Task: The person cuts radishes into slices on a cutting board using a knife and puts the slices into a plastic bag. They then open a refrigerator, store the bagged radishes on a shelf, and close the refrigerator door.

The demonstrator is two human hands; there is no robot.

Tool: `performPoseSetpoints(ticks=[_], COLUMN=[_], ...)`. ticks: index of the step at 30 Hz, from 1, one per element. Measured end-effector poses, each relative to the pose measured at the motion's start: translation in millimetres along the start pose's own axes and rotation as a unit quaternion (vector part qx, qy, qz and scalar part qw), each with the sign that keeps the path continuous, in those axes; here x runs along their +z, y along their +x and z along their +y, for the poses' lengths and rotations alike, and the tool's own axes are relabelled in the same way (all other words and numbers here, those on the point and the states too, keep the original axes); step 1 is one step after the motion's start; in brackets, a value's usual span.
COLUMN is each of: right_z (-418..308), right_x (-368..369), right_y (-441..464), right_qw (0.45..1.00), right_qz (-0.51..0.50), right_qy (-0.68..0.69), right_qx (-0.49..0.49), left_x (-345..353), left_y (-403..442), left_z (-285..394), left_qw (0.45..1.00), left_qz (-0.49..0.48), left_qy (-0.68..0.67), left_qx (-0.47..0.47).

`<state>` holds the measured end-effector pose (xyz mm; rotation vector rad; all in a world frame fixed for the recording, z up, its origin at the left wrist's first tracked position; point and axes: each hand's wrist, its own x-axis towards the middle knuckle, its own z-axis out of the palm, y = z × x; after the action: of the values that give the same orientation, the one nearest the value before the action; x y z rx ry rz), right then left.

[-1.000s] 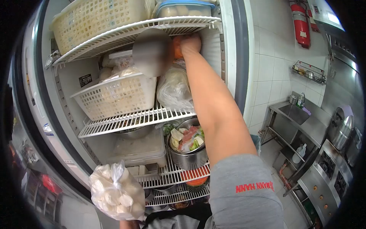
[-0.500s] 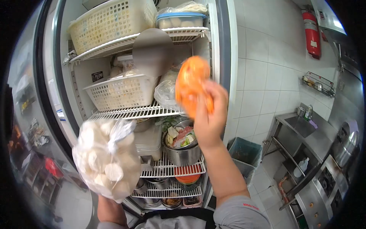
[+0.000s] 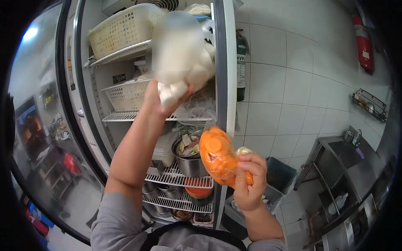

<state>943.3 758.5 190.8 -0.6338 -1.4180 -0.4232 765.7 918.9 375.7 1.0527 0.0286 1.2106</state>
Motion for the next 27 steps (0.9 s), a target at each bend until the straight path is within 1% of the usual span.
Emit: performPoseSetpoints(ticks=[1,2,3,5,7,9,10,12,14,15,17,18,19,21,22,23,24,25,26,27], right_z=[3.2,6.3,8.8,11.5,14.5,19.1,20.5,22.4,22.9,23.6,23.6,23.3,23.9,24.3,24.1,24.3,25.2,26.5,27.4,28.6], right_x=[-5.3,-9.2,-12.7,-16.0,-14.9,-14.6,-14.4,-13.8,-12.3,-12.2,-15.3,-16.5,-16.6,-17.1,-17.0,-16.7,-16.7,-17.3,-17.7,-17.7], right_y=[-3.7,-6.0,-7.1,-9.3,-9.5,-6.6,-6.7,-6.0,-4.7,-3.6,-4.7,-6.6,-7.5,-6.9,-6.6,-6.9,-7.5,-8.7,-10.4,-11.0], right_qw=[1.0,0.998,0.998,0.997,0.996,0.995,0.994,0.992,0.99,0.989,0.984,0.983,0.984,0.984,0.983,0.982,0.981,0.976,0.97,0.971], right_qz=[-0.007,-0.013,-0.015,-0.035,-0.054,-0.07,-0.076,-0.09,-0.078,-0.081,-0.096,-0.098,-0.095,-0.095,-0.09,-0.086,-0.086,-0.077,-0.067,-0.064], right_qy=[0.02,0.039,0.045,0.058,0.063,0.064,0.069,0.079,0.109,0.114,0.127,0.125,0.124,0.126,0.134,0.143,0.146,0.165,0.182,0.181], right_qx=[0.021,0.042,0.042,0.042,0.037,0.027,0.029,0.03,0.052,0.052,0.086,0.09,0.086,0.078,0.085,0.092,0.091,0.117,0.143,0.142], left_x=[-13.9,-14.5,-16.3,-18.0,-24.8,-23.6,-28.0,-17.4,-12.2,-13.9,-13.4,-10.7,-8.0,1.1,2.8,-0.7,-3.5,-5.2,-19.6,-26.4], left_y=[23.9,29.7,32.2,35.0,46.2,58.6,68.8,77.9,82.4,86.2,89.3,89.3,88.7,82.0,75.8,69.2,64.0,63.1,72.4,77.8], left_z=[0.0,1.8,-1.8,-10.0,-16.8,-21.9,-16.9,-16.7,-19.5,-18.0,-18.8,-20.8,-22.8,-18.8,-18.0,-20.7,-24.7,-29.5,-42.7,-50.2], left_qw=[0.998,0.994,0.994,0.999,0.999,0.999,0.993,0.995,0.996,0.997,0.999,0.999,0.999,0.999,0.999,0.999,0.996,0.989,0.972,0.972], left_qz=[-0.03,-0.06,-0.056,-0.015,-0.025,-0.045,-0.081,-0.054,-0.016,-0.012,-0.041,-0.023,-0.021,0.035,0.004,0.008,-0.039,-0.088,-0.122,-0.125], left_qy=[-0.043,-0.086,-0.084,-0.035,-0.041,-0.013,-0.072,-0.073,-0.078,-0.077,-0.015,0.041,0.038,0.039,0.041,0.042,0.053,0.064,0.128,0.129], left_qx=[-0.02,-0.04,-0.036,0.001,0.005,0.005,-0.042,-0.031,-0.027,-0.023,-0.011,0.015,0.014,0.007,0.016,0.02,0.062,0.103,0.154,0.154])
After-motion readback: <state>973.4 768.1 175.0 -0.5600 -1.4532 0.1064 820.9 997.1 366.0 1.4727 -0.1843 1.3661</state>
